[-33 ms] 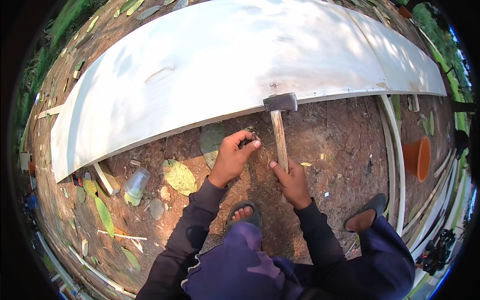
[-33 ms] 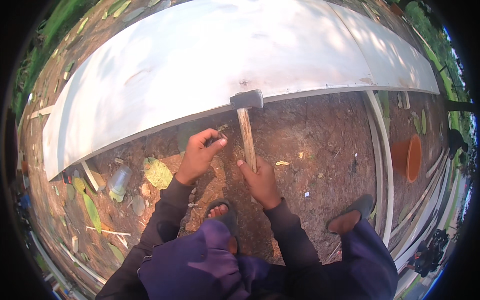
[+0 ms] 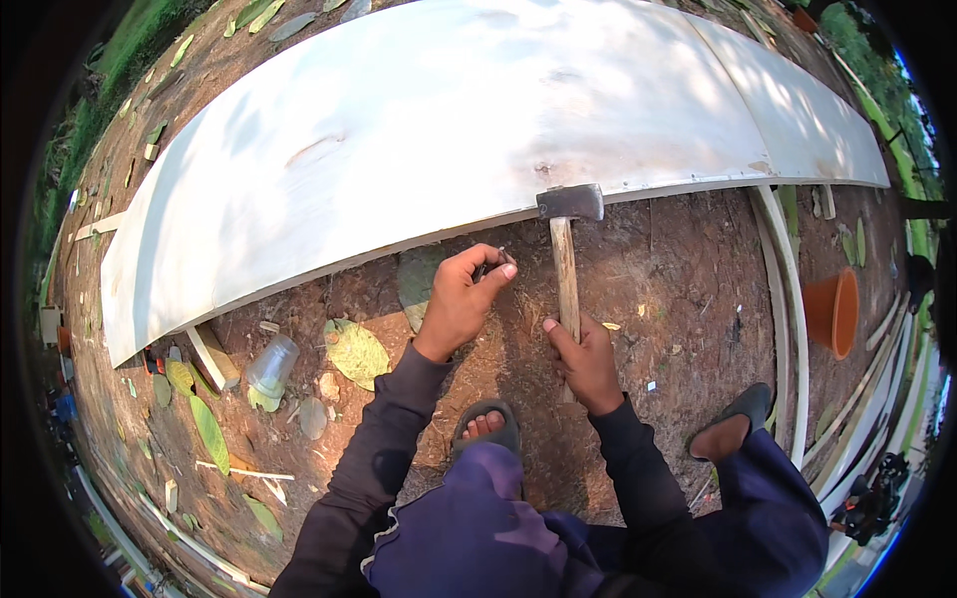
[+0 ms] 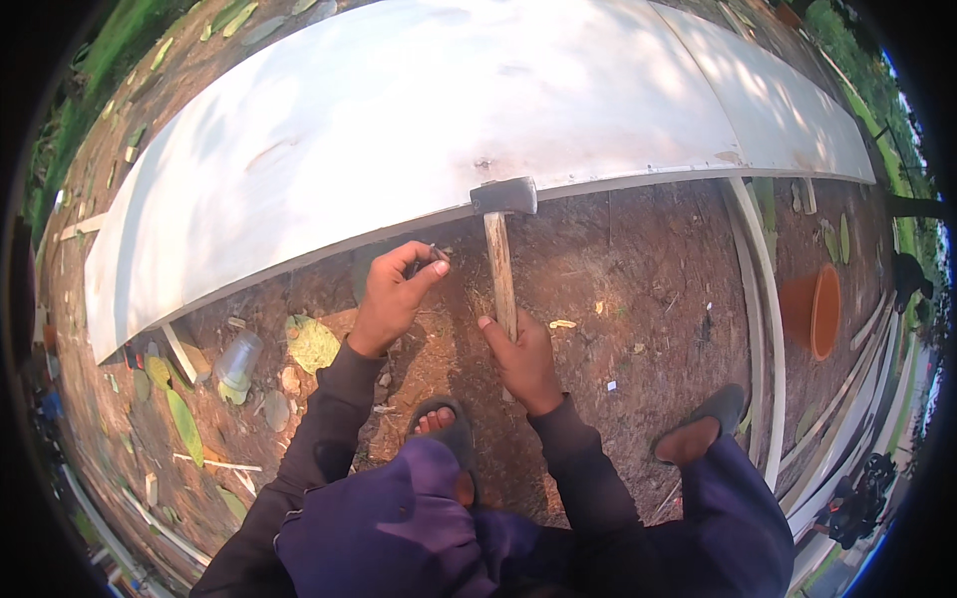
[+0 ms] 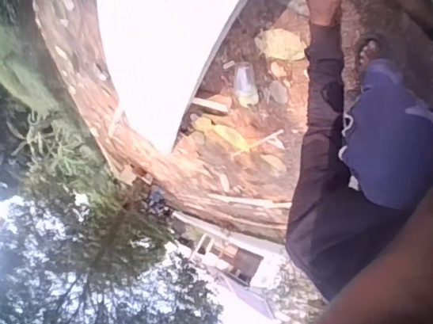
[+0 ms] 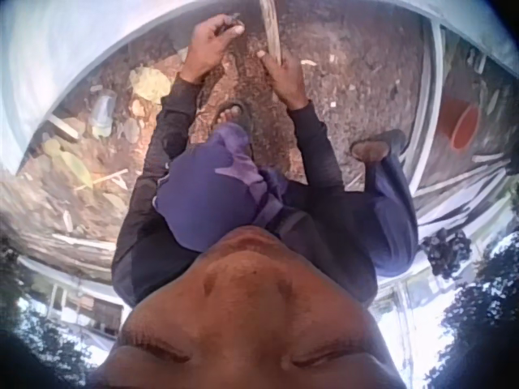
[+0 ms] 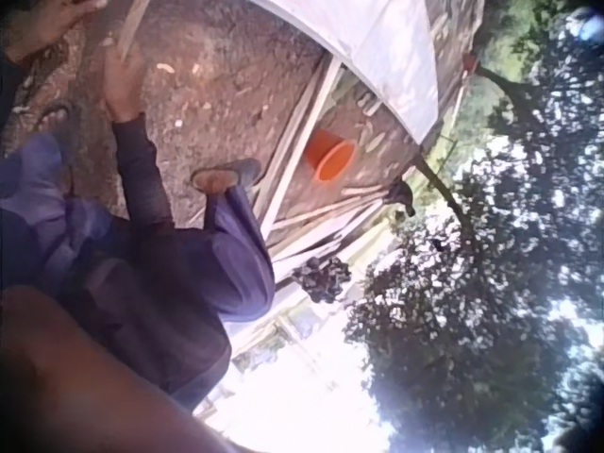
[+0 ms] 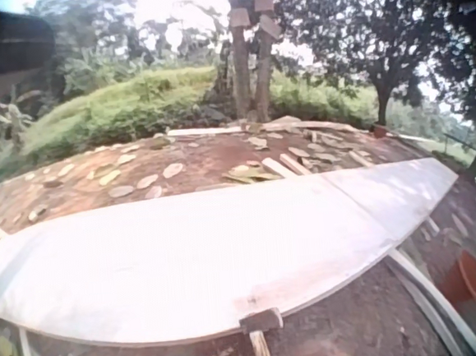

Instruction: The person hammers nails into a curved white board resting on wooden supports outdoors. They repeatedly pick up nails, position them, and strike with a hammer, moving along the board's edge.

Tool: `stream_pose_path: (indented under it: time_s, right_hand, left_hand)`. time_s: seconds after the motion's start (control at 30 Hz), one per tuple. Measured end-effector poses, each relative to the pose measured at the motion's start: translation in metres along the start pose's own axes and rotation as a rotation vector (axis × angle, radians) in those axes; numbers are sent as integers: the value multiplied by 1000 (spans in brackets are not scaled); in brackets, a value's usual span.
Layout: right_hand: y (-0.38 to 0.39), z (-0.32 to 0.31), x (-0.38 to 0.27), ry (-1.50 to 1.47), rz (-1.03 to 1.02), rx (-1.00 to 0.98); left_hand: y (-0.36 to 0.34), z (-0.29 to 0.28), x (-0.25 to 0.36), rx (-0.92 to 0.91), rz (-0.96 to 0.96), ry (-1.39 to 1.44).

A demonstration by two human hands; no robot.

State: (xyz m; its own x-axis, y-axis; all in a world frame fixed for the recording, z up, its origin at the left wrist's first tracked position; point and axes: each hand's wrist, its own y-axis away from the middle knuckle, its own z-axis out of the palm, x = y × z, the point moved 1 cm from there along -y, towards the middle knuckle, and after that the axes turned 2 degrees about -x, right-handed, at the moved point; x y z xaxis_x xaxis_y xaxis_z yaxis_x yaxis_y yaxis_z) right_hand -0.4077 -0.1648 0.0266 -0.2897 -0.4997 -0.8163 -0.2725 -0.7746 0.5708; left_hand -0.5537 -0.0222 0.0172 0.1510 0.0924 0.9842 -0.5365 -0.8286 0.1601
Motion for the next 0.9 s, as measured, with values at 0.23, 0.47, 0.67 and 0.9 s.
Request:
stream_pose_path:
  time_s: [0.23,0.47,0.67,0.9]
  right_hand:
    - [-5,-35,-7,-79,-13,181]
    - [2,-55,-15,-93,-54,239]
    - [10,-58,-29,-67,-85,239]
    - [10,-54,-47,501,-246,189]
  left_hand:
    - [-98,-6,17,102,370,-305]
    - [-107,-3,10,73,388,-449]
    - [-105,0,12,76,405,-459]
    - [-106,-1,8,69,444,-491]
